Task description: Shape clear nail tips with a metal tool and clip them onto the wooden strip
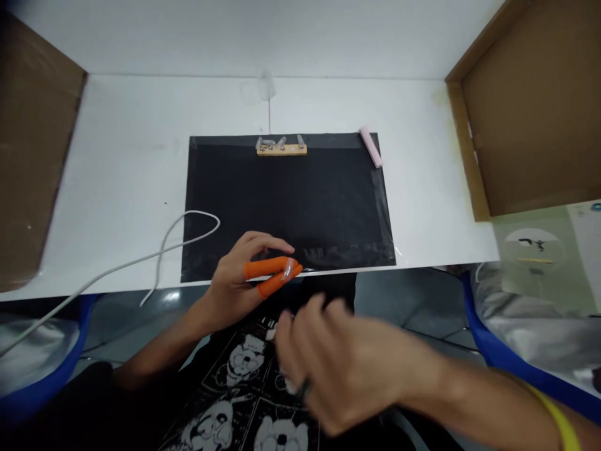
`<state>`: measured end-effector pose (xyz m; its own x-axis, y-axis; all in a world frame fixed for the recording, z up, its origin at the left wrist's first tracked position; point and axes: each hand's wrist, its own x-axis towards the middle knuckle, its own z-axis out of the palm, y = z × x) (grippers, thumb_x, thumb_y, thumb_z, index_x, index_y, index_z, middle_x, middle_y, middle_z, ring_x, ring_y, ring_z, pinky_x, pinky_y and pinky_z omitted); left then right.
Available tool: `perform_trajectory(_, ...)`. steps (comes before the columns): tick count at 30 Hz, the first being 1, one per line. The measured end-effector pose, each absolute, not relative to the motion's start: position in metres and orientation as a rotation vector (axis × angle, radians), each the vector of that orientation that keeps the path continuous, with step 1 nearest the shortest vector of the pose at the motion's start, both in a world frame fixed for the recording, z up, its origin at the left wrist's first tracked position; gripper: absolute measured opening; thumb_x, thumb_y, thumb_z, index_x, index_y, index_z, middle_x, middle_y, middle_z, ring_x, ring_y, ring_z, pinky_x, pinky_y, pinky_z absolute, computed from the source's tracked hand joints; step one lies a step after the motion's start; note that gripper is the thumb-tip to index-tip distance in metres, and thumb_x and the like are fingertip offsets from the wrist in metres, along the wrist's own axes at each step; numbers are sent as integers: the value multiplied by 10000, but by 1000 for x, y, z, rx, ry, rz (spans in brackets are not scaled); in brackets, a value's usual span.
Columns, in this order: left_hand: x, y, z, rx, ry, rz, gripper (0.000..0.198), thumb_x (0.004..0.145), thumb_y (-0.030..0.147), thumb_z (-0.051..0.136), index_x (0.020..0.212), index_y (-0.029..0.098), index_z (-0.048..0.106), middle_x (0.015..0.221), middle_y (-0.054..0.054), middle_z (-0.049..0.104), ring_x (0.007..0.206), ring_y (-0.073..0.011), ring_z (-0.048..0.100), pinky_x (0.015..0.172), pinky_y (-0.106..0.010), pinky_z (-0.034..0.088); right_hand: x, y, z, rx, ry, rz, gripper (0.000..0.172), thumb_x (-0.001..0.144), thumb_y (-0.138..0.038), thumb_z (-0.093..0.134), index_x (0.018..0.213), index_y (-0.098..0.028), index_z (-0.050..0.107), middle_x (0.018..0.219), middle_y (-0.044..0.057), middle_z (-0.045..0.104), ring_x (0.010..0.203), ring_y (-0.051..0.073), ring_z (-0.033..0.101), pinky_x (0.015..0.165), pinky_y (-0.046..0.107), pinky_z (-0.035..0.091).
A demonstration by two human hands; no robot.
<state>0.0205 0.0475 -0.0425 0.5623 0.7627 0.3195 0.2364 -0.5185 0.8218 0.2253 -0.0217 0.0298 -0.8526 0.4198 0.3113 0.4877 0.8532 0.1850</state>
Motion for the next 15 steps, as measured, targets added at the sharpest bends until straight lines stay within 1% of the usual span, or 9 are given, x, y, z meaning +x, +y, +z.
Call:
perform_trajectory(2, 21, 46, -43, 2031, 802, 906, 88, 861, 153, 703, 941, 191, 706, 1000, -55, 701, 936, -176, 579, 798, -324, 514, 224, -21, 30, -844, -2701, -523, 269, 917, -122, 479, 1078, 42, 620, 872, 149, 723, 780, 236, 677, 650, 349, 487)
perform_trajectory(4, 21, 46, -44, 2024, 810, 911, 81, 862, 152, 702, 931, 193, 704, 992, -52, 701, 931, -175, 581, 800, -329, 514, 223, -22, 30, -689, -2778, -413, 293, 925, -118, 403, 1047, 4, 639, 823, 118, 721, 736, 238, 677, 590, 351, 469)
perform_trajectory(6, 20, 45, -43, 2025, 819, 906, 76, 864, 153, 700, 929, 194, 700, 985, -50, 702, 928, -174, 584, 811, -336, 512, 222, -22, 30, -548, -2825, -235, 407, 932, -89, 262, 1037, -30, 651, 819, 100, 718, 743, 238, 682, 562, 355, 457)
perform_trajectory(7, 20, 45, -43, 2027, 826, 905, 81, 864, 159, 702, 937, 193, 697, 985, -50, 702, 927, -174, 583, 802, -331, 512, 223, -22, 30, -657, -2779, -333, 346, 927, -99, 338, 1059, 6, 640, 843, 123, 720, 759, 243, 683, 594, 355, 469)
perform_trajectory(9, 20, 45, -43, 2030, 841, 913, 88, 863, 167, 705, 947, 192, 692, 985, -51, 701, 926, -173, 580, 775, -316, 511, 223, -22, 29, -847, -2703, -524, 293, 889, -122, 500, 1071, 74, 621, 860, 172, 716, 760, 257, 679, 625, 355, 475)
perform_trajectory(10, 20, 45, -43, 2033, 844, 918, 90, 862, 166, 707, 947, 192, 691, 985, -51, 701, 928, -172, 579, 771, -312, 511, 223, -22, 29, -804, -2764, -518, 296, 880, -127, 511, 1062, 80, 620, 841, 178, 712, 739, 260, 676, 594, 355, 463)
perform_trajectory(12, 20, 45, -43, 2034, 843, 922, 82, 860, 156, 706, 932, 194, 693, 982, -49, 702, 930, -172, 579, 785, -317, 513, 223, -23, 28, -612, -2846, -299, 323, 913, -117, 374, 1047, 9, 639, 804, 134, 706, 725, 245, 671, 559, 354, 443)
perform_trajectory(13, 20, 44, -43, 2031, 843, 920, 79, 858, 154, 707, 924, 196, 696, 979, -47, 704, 928, -172, 580, 792, -320, 514, 223, -23, 28, -538, -2864, -206, 372, 918, -101, 304, 1041, -22, 646, 802, 118, 704, 722, 234, 668, 552, 352, 436)
perform_trajectory(15, 20, 44, -44, 2019, 850, 915, 81, 856, 159, 711, 928, 194, 698, 970, -48, 706, 924, -172, 584, 792, -319, 516, 224, -22, 28, -745, -2765, -346, 309, 913, -97, 396, 1078, 27, 626, 849, 142, 714, 752, 232, 664, 608, 349, 455)
